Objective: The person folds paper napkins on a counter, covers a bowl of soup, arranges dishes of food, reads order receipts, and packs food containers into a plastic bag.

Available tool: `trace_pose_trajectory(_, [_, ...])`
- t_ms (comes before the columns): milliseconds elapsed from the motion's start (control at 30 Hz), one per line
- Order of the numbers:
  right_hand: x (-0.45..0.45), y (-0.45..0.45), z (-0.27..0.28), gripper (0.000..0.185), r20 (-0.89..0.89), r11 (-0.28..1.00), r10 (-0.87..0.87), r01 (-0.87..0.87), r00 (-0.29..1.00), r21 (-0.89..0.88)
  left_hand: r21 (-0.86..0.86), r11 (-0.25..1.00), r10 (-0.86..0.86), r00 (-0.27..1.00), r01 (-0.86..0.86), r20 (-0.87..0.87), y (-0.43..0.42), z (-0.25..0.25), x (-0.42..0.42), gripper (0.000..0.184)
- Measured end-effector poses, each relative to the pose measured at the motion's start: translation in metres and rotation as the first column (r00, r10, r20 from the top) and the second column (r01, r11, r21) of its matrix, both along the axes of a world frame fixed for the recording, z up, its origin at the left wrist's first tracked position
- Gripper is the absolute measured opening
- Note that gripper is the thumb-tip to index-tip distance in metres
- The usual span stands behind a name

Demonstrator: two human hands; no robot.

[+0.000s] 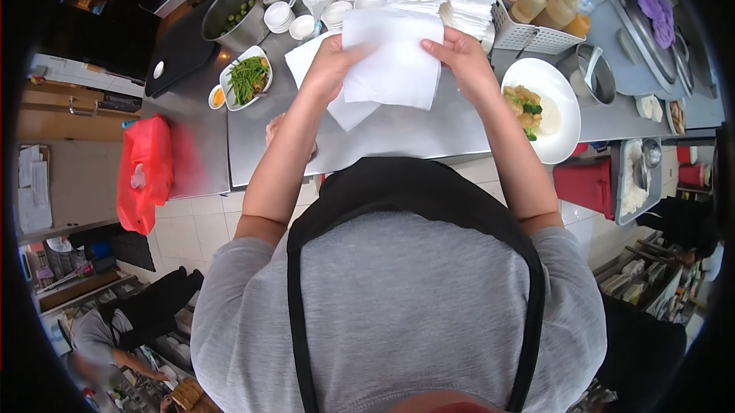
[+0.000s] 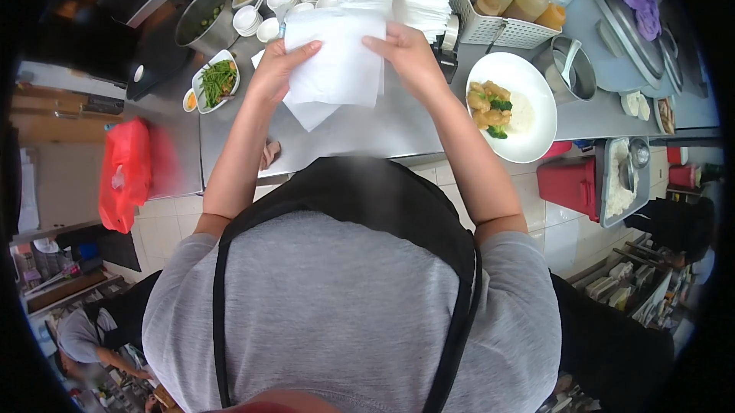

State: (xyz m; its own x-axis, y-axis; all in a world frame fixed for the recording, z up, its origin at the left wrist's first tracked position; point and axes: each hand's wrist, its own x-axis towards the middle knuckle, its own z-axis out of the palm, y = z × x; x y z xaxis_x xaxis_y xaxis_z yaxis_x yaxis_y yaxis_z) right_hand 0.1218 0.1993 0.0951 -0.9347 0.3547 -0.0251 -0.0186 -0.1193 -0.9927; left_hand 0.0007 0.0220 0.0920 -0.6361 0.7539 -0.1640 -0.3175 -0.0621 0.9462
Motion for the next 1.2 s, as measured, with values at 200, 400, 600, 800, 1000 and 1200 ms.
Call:
trace_pose_trajectory(200, [0.018,0.018,-0.036,0.017,-0.079,0.938,-0.163,0.179,0.983,0.297,-0.158,0.984,0.029,0.952,-0.081,-0.306,0.019,-0.034,0.005,0.024])
trace_pose_trajectory(400, [0.064,0.022,-0.063,0.03,-0.465,0.297,0.076,0.425,0.882,0.855,0.089,0.996,0.09,0.2,-0.014,-0.976,0.005,-0.059,0.028,0.031])
trace_pose_trajectory(600, [0.104,0.007,-0.164,0.031,-0.187,0.354,0.156,0.121,0.97,0.927,-0.136,0.991,-0.136,0.271,0.019,-0.953,-0.019,-0.187,0.057,0.038])
trace_pose_trajectory(800, [0.109,-0.006,-0.181,0.007,-0.029,0.706,-0.135,0.117,0.99,0.698,-0.337,0.94,-0.25,0.579,-0.045,-0.776,-0.015,-0.177,0.059,0.024])
trace_pose_trajectory(1000, [0.085,-0.002,-0.181,0.024,0.279,0.771,-0.414,0.171,0.866,0.614,-0.381,0.911,-0.149,0.735,-0.159,-0.662,0.001,-0.186,0.051,0.034])
trace_pose_trajectory(1200, [0.078,0.0,-0.176,0.024,0.343,0.742,-0.451,0.134,0.824,0.656,-0.31,0.933,-0.192,0.474,-0.184,-0.859,0.0,-0.152,0.061,0.042])
